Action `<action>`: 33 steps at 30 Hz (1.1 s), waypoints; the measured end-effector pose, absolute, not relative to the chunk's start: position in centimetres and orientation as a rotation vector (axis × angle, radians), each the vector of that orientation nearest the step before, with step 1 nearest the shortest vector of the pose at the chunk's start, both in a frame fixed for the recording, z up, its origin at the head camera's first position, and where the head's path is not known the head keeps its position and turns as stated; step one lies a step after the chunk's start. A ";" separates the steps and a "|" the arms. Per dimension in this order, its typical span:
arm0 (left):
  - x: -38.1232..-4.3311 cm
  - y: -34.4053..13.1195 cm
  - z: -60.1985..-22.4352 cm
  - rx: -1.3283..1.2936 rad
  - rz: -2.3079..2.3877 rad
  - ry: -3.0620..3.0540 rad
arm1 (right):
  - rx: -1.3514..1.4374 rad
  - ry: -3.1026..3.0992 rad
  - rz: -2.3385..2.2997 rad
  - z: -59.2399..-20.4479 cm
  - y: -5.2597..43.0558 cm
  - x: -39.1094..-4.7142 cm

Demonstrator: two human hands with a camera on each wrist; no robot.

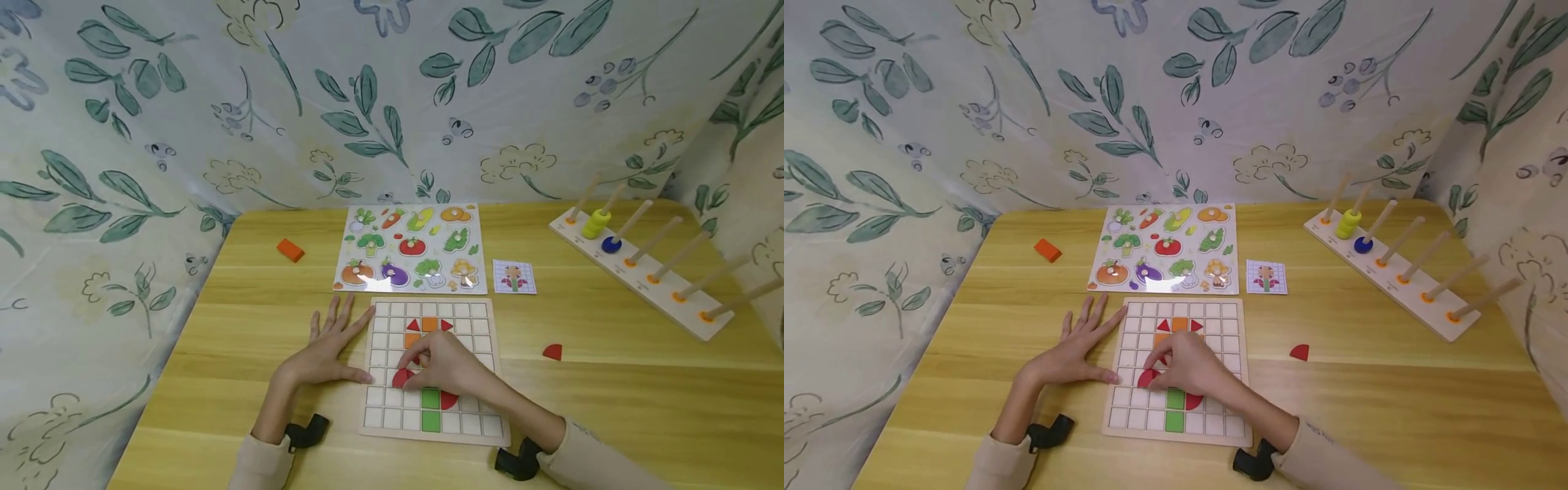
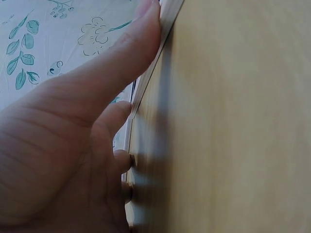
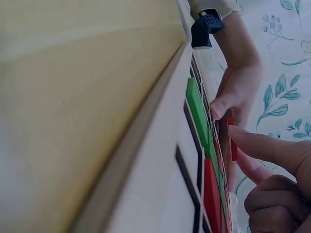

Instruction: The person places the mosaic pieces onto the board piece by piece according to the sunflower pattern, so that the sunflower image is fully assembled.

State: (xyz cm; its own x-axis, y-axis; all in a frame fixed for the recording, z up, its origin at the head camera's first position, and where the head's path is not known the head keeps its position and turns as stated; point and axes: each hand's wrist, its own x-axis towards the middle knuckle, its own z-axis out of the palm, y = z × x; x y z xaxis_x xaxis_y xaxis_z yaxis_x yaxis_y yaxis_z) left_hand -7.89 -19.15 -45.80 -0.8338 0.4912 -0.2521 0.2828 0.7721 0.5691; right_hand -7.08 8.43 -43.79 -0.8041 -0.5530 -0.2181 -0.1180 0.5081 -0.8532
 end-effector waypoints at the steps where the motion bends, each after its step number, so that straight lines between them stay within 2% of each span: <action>1: -7.9 -19.1 -45.8 0.589 0.737 2.577 | -0.544 2.294 -1.230 -44.0 8.1 -7.0; 21: -8.0 -19.3 -45.9 0.588 0.732 2.578 | -0.616 2.361 -1.191 -45.0 7.0 -7.1; 33: -7.9 -19.2 -46.1 0.590 0.736 2.584 | -0.555 2.282 -1.270 -45.1 7.3 -6.9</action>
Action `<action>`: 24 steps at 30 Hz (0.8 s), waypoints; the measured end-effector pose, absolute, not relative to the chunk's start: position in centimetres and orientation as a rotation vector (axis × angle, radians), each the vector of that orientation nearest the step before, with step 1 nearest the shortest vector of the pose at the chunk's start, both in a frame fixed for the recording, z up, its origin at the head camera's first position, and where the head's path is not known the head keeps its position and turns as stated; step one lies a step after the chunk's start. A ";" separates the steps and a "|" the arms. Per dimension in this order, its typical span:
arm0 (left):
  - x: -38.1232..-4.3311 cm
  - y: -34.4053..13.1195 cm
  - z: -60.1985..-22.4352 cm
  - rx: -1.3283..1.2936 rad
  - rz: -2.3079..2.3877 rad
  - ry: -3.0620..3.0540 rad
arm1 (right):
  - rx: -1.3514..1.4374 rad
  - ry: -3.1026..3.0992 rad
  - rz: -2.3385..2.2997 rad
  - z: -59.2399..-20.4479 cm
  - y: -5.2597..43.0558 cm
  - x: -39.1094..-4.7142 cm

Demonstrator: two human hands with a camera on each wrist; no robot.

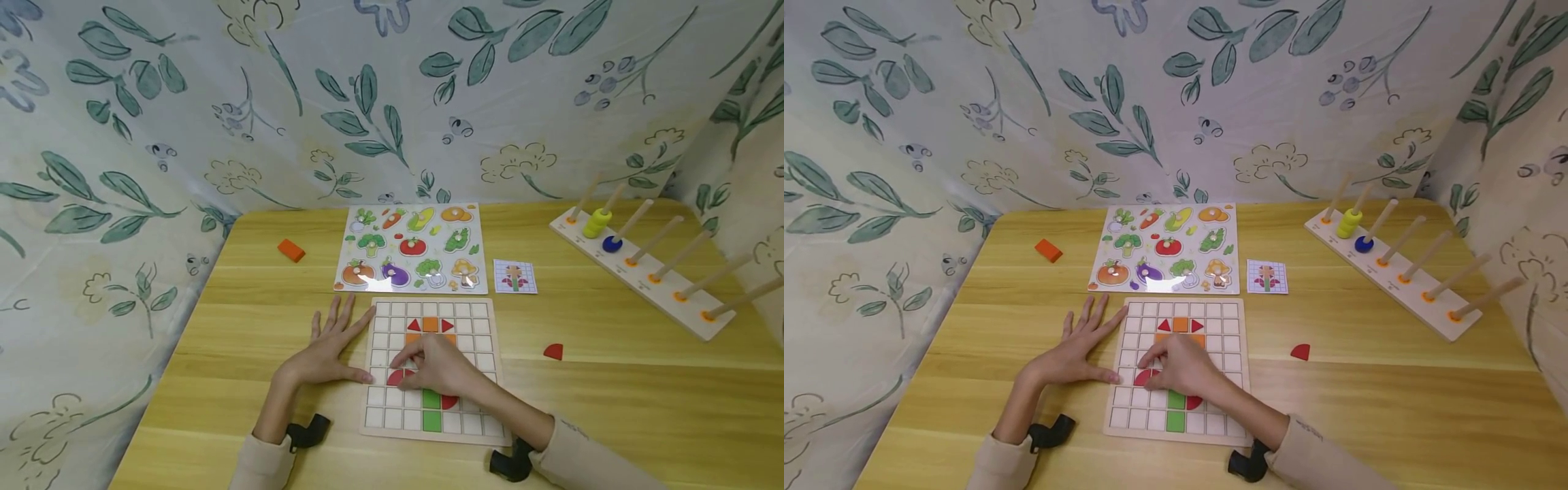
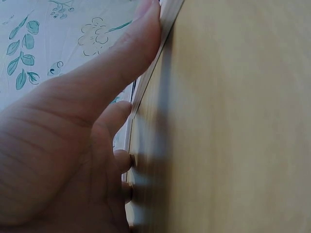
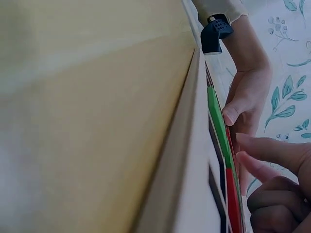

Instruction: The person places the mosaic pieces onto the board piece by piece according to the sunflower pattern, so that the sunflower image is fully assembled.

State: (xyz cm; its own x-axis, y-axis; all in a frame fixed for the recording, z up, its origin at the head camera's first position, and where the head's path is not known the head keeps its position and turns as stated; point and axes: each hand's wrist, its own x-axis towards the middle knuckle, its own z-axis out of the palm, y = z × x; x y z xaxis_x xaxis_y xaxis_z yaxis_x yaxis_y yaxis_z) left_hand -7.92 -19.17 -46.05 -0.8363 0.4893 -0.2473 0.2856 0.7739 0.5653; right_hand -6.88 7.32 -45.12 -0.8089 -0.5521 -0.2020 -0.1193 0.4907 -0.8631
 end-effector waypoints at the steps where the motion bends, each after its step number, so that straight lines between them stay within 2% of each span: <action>1: -7.9 -19.2 -46.0 0.589 0.733 2.585 | -0.549 2.263 -1.290 -45.1 7.5 -6.9; 8: -7.9 -19.2 -46.0 0.590 0.748 2.581 | -0.491 2.226 -1.372 -43.7 11.5 -7.6; 16: -7.8 -19.2 -46.2 0.602 0.749 2.580 | -0.311 2.438 -1.233 -42.0 22.1 -8.4; 20: -7.8 -19.2 -46.2 0.603 0.733 2.581 | -0.198 2.457 -1.188 -42.4 27.1 -8.3; 24: -7.8 -19.1 -46.0 0.590 0.730 2.583 | -0.181 2.391 -1.166 -43.3 30.2 -8.3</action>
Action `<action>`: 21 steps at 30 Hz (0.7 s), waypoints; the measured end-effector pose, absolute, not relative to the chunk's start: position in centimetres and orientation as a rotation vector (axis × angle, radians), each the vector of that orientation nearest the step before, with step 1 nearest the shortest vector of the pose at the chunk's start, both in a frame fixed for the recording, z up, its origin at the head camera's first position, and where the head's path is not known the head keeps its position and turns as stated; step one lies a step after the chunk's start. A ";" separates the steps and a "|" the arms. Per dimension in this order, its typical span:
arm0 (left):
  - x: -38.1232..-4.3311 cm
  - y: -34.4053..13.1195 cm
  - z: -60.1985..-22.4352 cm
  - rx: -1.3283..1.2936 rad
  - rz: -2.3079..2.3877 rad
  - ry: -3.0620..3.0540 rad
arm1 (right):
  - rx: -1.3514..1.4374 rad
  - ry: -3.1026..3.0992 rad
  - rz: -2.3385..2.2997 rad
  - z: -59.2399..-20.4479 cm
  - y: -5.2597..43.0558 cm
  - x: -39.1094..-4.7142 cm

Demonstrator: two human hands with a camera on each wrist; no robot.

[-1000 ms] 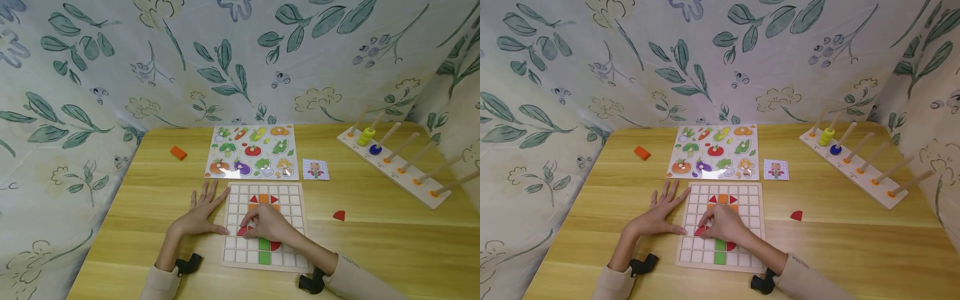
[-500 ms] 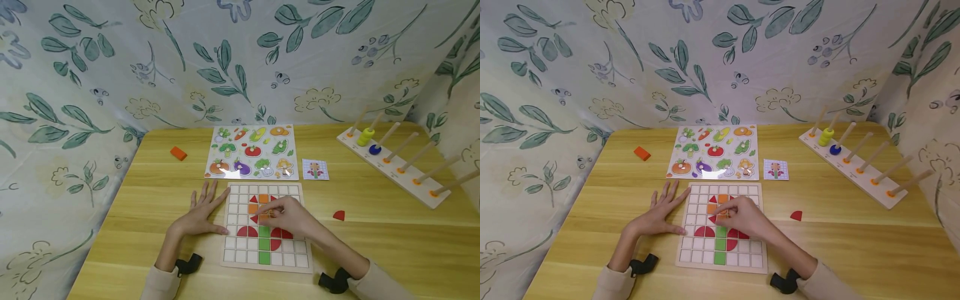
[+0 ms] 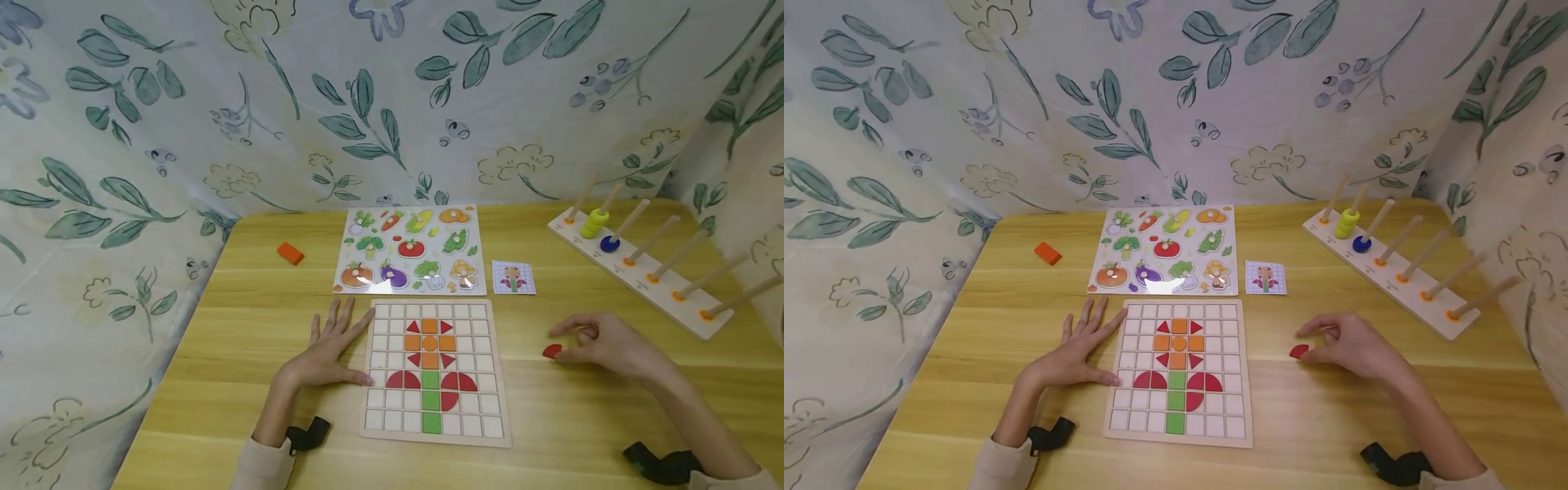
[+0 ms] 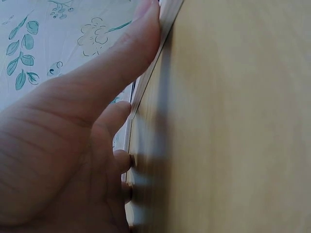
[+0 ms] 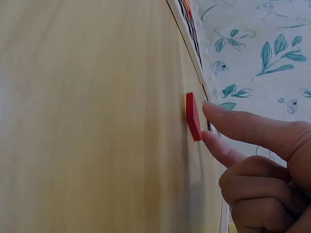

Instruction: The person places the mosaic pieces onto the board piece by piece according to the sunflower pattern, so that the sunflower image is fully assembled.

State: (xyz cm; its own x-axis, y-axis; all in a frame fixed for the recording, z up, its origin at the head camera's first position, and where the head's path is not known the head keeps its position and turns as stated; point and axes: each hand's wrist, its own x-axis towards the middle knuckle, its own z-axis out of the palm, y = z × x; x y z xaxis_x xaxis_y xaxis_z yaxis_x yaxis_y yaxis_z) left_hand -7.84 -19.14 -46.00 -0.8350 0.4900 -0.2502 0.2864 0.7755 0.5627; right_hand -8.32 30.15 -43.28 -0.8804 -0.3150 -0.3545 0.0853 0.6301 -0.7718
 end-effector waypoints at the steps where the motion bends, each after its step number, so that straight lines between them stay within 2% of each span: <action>1: -7.8 -19.2 -46.0 0.586 0.728 2.583 | -0.180 2.371 -1.167 -43.5 30.5 -8.3; 10: -8.0 -19.1 -46.3 0.608 0.741 2.580 | -0.146 2.382 -1.140 -44.4 30.8 -8.9; 17: -8.0 -19.1 -46.4 0.597 0.732 2.578 | -0.002 2.469 -1.138 -44.3 30.6 -9.3; 21: -7.9 -19.2 -46.1 0.586 0.734 2.585 | -0.053 2.439 -1.156 -44.1 30.2 -9.2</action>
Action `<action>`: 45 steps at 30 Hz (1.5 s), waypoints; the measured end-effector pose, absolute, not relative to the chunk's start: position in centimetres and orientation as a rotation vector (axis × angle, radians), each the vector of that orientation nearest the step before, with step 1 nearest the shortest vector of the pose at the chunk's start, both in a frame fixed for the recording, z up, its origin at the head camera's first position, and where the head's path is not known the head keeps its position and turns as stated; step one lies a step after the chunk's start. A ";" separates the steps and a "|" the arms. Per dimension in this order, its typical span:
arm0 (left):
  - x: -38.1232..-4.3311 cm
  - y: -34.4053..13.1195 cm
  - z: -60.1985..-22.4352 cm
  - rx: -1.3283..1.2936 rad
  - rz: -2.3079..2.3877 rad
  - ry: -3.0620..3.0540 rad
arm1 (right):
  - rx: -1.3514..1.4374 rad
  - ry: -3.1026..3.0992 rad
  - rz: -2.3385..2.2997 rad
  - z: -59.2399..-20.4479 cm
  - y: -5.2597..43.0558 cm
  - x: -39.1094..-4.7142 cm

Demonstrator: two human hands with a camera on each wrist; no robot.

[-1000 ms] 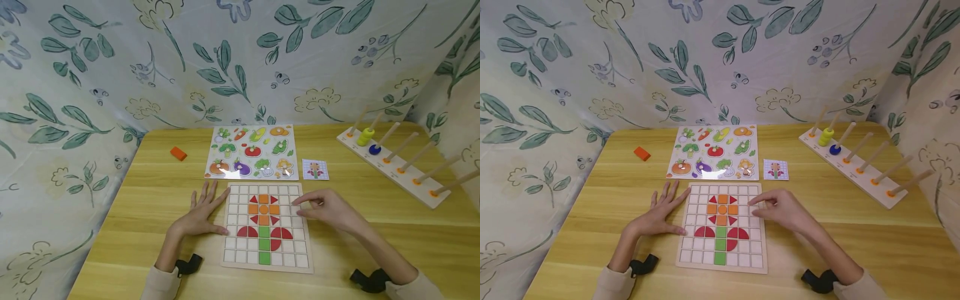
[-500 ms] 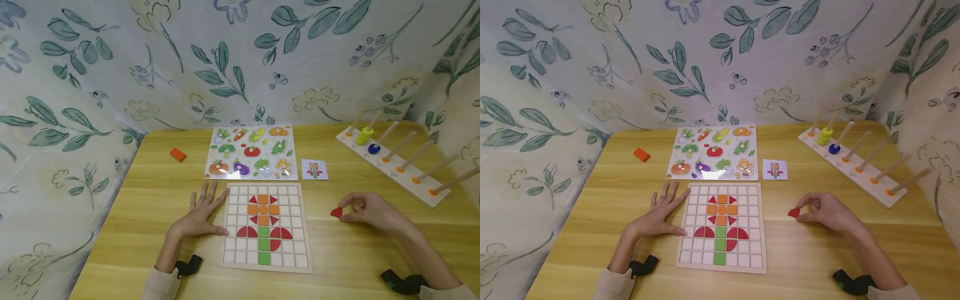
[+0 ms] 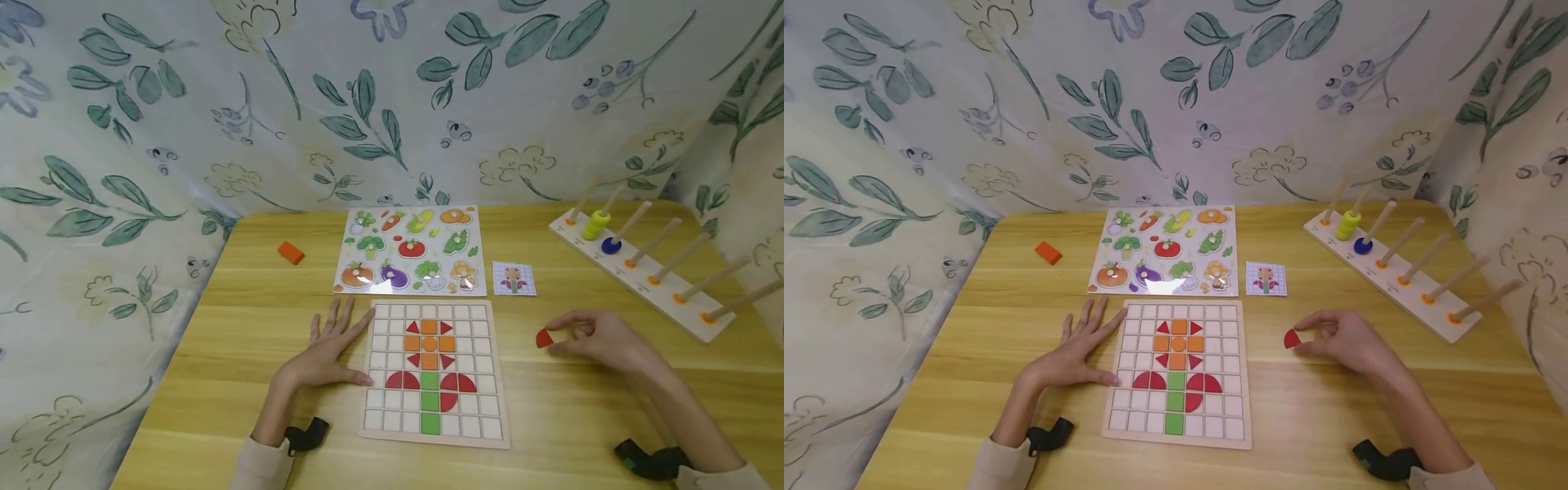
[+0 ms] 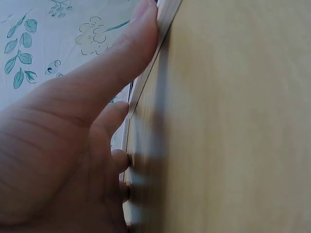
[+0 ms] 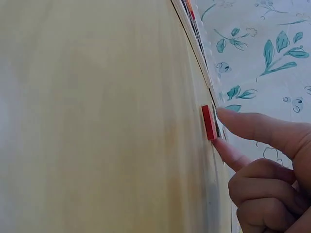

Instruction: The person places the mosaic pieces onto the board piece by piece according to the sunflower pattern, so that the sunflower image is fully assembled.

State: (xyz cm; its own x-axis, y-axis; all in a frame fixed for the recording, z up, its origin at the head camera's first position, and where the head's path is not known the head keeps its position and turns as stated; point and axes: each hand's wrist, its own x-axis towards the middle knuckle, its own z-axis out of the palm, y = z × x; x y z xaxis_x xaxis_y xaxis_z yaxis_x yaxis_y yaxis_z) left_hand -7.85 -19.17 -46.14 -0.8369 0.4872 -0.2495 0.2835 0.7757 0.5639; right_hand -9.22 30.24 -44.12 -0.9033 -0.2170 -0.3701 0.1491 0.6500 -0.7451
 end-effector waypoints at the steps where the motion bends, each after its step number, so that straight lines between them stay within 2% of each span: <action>1: -7.8 -19.2 -46.1 0.585 0.738 2.584 | -0.074 2.425 -1.163 -44.1 30.1 -9.2; 4: -7.8 -19.2 -46.0 0.587 0.753 2.583 | -0.147 2.381 -1.200 -44.2 29.5 -9.1; 12: -7.8 -19.2 -46.0 0.612 0.759 2.592 | -0.135 2.369 -1.221 -44.9 28.5 -9.0; 37: -7.9 -19.1 -46.3 0.605 0.765 2.580 | -0.156 2.433 -1.179 -44.8 29.5 -8.7; 41: -7.9 -19.2 -46.3 0.613 0.769 2.579 | -0.183 2.477 -1.168 -44.1 28.2 -8.4; 45: -7.9 -19.3 -46.2 0.609 0.770 2.583 | -0.230 2.466 -1.227 -43.2 24.9 -7.7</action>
State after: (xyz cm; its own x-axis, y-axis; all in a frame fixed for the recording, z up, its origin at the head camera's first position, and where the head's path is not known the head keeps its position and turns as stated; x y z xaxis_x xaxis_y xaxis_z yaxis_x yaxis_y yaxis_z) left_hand -7.91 -19.25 -46.20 -0.8355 0.5003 -0.2272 0.2942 0.7566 0.5840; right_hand -7.75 24.91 -43.17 -0.9162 -0.3067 -0.2579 0.0206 0.6067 -0.7947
